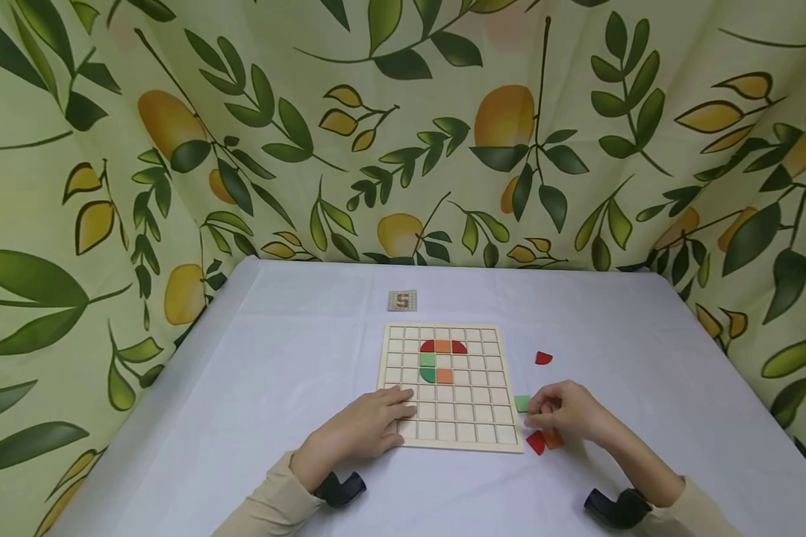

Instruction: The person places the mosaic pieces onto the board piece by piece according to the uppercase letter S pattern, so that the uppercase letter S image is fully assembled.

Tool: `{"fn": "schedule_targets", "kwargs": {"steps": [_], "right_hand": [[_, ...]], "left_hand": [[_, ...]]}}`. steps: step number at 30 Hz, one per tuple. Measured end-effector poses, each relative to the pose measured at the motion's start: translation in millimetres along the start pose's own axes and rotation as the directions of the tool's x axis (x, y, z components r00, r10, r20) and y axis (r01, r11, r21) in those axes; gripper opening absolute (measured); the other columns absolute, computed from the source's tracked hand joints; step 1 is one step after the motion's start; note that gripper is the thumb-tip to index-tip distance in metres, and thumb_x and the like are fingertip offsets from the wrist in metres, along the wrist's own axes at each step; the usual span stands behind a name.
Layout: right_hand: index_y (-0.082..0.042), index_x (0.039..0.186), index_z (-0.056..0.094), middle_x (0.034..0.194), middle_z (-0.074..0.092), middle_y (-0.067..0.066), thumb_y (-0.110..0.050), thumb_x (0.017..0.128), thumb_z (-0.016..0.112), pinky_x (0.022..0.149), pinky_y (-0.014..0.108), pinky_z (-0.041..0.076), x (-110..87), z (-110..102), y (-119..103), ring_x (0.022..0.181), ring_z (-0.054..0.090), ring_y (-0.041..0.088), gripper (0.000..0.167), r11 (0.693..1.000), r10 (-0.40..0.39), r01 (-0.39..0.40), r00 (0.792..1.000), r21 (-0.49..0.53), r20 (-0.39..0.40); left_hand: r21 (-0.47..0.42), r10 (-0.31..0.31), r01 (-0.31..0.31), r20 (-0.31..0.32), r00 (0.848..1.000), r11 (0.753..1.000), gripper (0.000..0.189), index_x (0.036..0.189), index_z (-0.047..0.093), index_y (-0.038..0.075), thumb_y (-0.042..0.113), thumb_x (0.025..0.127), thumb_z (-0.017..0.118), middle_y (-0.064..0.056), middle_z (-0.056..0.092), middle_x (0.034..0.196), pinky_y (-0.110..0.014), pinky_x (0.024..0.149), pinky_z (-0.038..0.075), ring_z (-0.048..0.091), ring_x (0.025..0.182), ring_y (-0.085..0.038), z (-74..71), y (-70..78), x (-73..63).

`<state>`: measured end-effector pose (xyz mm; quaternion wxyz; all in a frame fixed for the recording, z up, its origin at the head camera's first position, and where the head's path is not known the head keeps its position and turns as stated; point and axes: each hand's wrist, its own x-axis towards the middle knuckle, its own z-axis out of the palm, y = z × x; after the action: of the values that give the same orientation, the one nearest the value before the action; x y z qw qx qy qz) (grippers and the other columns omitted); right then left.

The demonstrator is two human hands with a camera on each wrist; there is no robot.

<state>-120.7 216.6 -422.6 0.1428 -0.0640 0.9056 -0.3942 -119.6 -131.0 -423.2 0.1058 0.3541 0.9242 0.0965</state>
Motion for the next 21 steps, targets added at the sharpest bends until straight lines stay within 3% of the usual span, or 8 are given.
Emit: {"fn": "schedule_targets", "kwargs": {"steps": [13,21], "right_hand": [[-0.003,0.080,0.069,0.060,0.047,-0.003,-0.009,0.078,0.085,0.052,0.020,0.035,-10.6,-4,13,0.060,0.046,0.011,0.017,1.000,-0.019,0.021,0.998,-0.020,0.061],[-0.006,0.080,0.067,0.061,0.046,-0.002,-0.009,0.069,0.091,0.052,0.020,0.034,-13.5,2,12,0.061,0.045,0.013,0.026,0.998,-0.004,0.006,1.000,-0.068,0.028]], "left_hand": [[0.002,-0.004,0.004,0.000,1.000,1.000,0.046,0.137,0.063,0.009,0.023,0.094,0.072,-0.010,0.051,0.152,-0.046,0.114,0.043,0.045,0.143,-0.033,-2.2,1.9,0.2],[-0.001,0.006,-0.006,-0.004,1.000,1.000,0.046,0.136,0.064,0.008,0.022,0.093,0.072,-0.010,0.052,0.151,-0.046,0.114,0.043,0.046,0.142,-0.034,-3.6,2.6,-0.7]]}}
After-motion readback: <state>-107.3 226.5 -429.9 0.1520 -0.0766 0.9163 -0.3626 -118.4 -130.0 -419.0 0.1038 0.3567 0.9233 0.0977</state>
